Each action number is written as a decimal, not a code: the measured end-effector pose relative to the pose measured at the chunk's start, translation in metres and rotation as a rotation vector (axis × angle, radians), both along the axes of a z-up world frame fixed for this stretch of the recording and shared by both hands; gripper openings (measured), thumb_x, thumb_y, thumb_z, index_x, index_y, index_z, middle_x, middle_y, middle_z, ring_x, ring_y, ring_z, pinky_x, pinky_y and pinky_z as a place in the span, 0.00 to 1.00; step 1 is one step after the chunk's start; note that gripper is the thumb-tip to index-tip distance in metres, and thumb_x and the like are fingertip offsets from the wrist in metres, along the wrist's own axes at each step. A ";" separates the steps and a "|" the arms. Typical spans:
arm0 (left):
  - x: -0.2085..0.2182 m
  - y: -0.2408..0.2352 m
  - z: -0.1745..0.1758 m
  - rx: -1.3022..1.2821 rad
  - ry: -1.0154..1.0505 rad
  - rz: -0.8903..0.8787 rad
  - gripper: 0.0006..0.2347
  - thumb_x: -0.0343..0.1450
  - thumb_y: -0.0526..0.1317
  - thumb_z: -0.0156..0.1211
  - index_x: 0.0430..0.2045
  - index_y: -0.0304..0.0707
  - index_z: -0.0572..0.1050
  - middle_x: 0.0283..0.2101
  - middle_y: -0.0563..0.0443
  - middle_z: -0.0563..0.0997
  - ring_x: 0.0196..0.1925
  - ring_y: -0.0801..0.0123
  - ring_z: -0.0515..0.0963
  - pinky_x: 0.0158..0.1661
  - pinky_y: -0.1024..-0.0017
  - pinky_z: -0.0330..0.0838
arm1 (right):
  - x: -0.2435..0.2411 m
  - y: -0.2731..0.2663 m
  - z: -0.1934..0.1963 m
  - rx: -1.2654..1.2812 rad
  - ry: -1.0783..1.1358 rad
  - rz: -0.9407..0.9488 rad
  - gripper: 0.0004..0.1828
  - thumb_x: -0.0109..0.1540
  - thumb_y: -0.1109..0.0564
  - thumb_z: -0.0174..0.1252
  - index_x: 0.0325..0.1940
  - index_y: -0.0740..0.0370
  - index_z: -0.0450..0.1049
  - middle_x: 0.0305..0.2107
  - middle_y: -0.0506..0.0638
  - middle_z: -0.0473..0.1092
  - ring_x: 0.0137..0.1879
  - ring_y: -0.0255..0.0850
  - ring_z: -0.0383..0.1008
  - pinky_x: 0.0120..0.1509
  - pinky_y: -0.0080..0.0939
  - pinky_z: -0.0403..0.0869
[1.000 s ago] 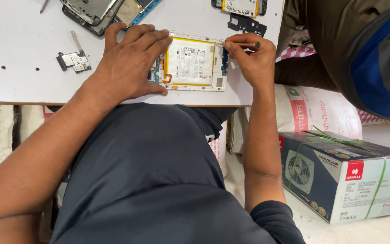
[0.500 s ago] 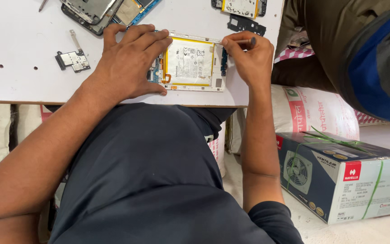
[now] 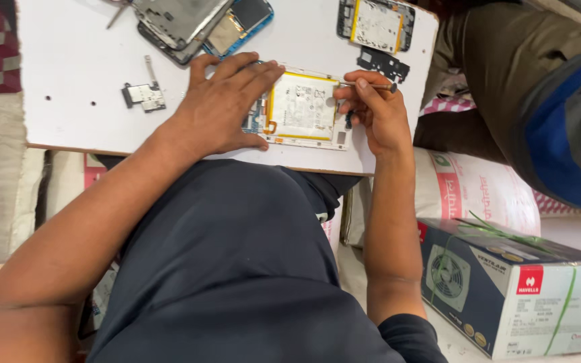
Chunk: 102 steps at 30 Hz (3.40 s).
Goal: The person works on a disassembled mobile phone, using a screwdriver to remove and reinsert screws on the motherboard and battery area. They handle the battery and other internal components, placing them on a white work surface.
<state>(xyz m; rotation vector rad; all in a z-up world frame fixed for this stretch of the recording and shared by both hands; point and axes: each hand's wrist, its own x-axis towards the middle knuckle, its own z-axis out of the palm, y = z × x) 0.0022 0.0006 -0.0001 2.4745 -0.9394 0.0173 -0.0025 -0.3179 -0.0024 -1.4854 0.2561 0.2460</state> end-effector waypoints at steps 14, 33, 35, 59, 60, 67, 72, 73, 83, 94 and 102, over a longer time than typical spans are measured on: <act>-0.002 0.002 -0.003 -0.041 0.004 -0.006 0.50 0.51 0.57 0.78 0.70 0.43 0.61 0.69 0.50 0.70 0.73 0.60 0.61 0.63 0.47 0.47 | -0.029 0.019 -0.014 -0.283 -0.333 -0.218 0.18 0.74 0.47 0.50 0.57 0.65 0.71 0.35 0.53 0.78 0.32 0.32 0.71 0.39 0.33 0.72; -0.001 0.000 -0.002 0.004 -0.011 0.003 0.50 0.50 0.59 0.78 0.69 0.44 0.62 0.68 0.51 0.70 0.72 0.61 0.61 0.62 0.48 0.47 | -0.001 -0.002 -0.016 -0.191 -0.096 -0.185 0.17 0.69 0.51 0.57 0.48 0.70 0.79 0.34 0.54 0.80 0.27 0.31 0.73 0.28 0.28 0.66; -0.002 0.000 -0.001 0.007 -0.032 -0.002 0.50 0.51 0.58 0.78 0.70 0.42 0.61 0.69 0.49 0.69 0.73 0.59 0.61 0.63 0.47 0.48 | 0.001 -0.008 -0.016 -0.033 -0.080 -0.171 0.16 0.69 0.52 0.57 0.47 0.70 0.79 0.32 0.56 0.79 0.25 0.33 0.72 0.25 0.28 0.64; -0.026 0.021 0.035 -0.477 0.344 0.054 0.44 0.62 0.56 0.77 0.72 0.45 0.59 0.69 0.40 0.70 0.71 0.53 0.70 0.68 0.54 0.60 | -0.057 0.039 0.008 -0.334 -0.708 -0.549 0.19 0.67 0.69 0.62 0.62 0.69 0.72 0.51 0.51 0.74 0.54 0.36 0.74 0.60 0.33 0.74; -0.028 0.022 0.036 -0.557 0.510 0.091 0.40 0.66 0.55 0.75 0.72 0.46 0.60 0.68 0.42 0.73 0.71 0.56 0.73 0.70 0.57 0.64 | -0.063 0.041 0.014 -0.473 -0.780 -0.590 0.19 0.66 0.69 0.61 0.61 0.68 0.71 0.53 0.52 0.73 0.57 0.38 0.74 0.64 0.35 0.74; -0.016 -0.025 0.005 -1.483 1.412 -0.073 0.22 0.79 0.43 0.50 0.67 0.30 0.60 0.58 0.42 0.77 0.58 0.62 0.79 0.58 0.61 0.75 | -0.061 0.115 0.021 -0.825 -1.352 0.026 0.13 0.60 0.67 0.68 0.47 0.63 0.77 0.39 0.54 0.78 0.46 0.49 0.81 0.51 0.46 0.74; -0.012 -0.029 -0.022 -1.500 1.115 0.076 0.17 0.78 0.33 0.51 0.63 0.27 0.64 0.55 0.41 0.80 0.55 0.67 0.82 0.57 0.67 0.78 | -0.070 0.121 0.006 -0.617 -1.165 0.008 0.06 0.67 0.58 0.60 0.40 0.63 0.76 0.34 0.54 0.75 0.43 0.48 0.77 0.51 0.44 0.74; -0.013 -0.028 -0.025 -1.472 1.064 0.107 0.18 0.76 0.31 0.53 0.62 0.28 0.64 0.55 0.41 0.80 0.55 0.66 0.82 0.57 0.67 0.78 | -0.072 0.116 0.000 -0.582 -1.147 -0.023 0.09 0.69 0.56 0.57 0.38 0.63 0.75 0.32 0.53 0.74 0.42 0.48 0.76 0.50 0.44 0.73; -0.020 -0.012 -0.015 -1.468 0.813 0.217 0.23 0.75 0.30 0.63 0.64 0.30 0.62 0.58 0.40 0.78 0.60 0.64 0.79 0.63 0.65 0.75 | -0.065 0.091 -0.032 -0.226 -0.513 -0.347 0.19 0.73 0.50 0.46 0.56 0.68 0.72 0.46 0.54 0.75 0.45 0.36 0.77 0.51 0.36 0.75; -0.026 0.015 -0.008 -1.168 0.382 0.195 0.24 0.82 0.31 0.62 0.71 0.39 0.55 0.67 0.39 0.72 0.63 0.66 0.76 0.65 0.68 0.76 | 0.010 0.024 0.000 -0.392 -0.676 -0.186 0.17 0.72 0.52 0.65 0.56 0.69 0.75 0.37 0.48 0.74 0.38 0.33 0.75 0.39 0.33 0.74; -0.050 0.036 -0.028 -0.836 0.189 0.246 0.06 0.75 0.29 0.65 0.44 0.35 0.78 0.42 0.48 0.83 0.41 0.70 0.85 0.43 0.75 0.78 | 0.078 -0.019 0.007 -0.308 -0.529 -0.063 0.14 0.74 0.51 0.62 0.49 0.66 0.73 0.29 0.45 0.71 0.28 0.31 0.69 0.31 0.34 0.66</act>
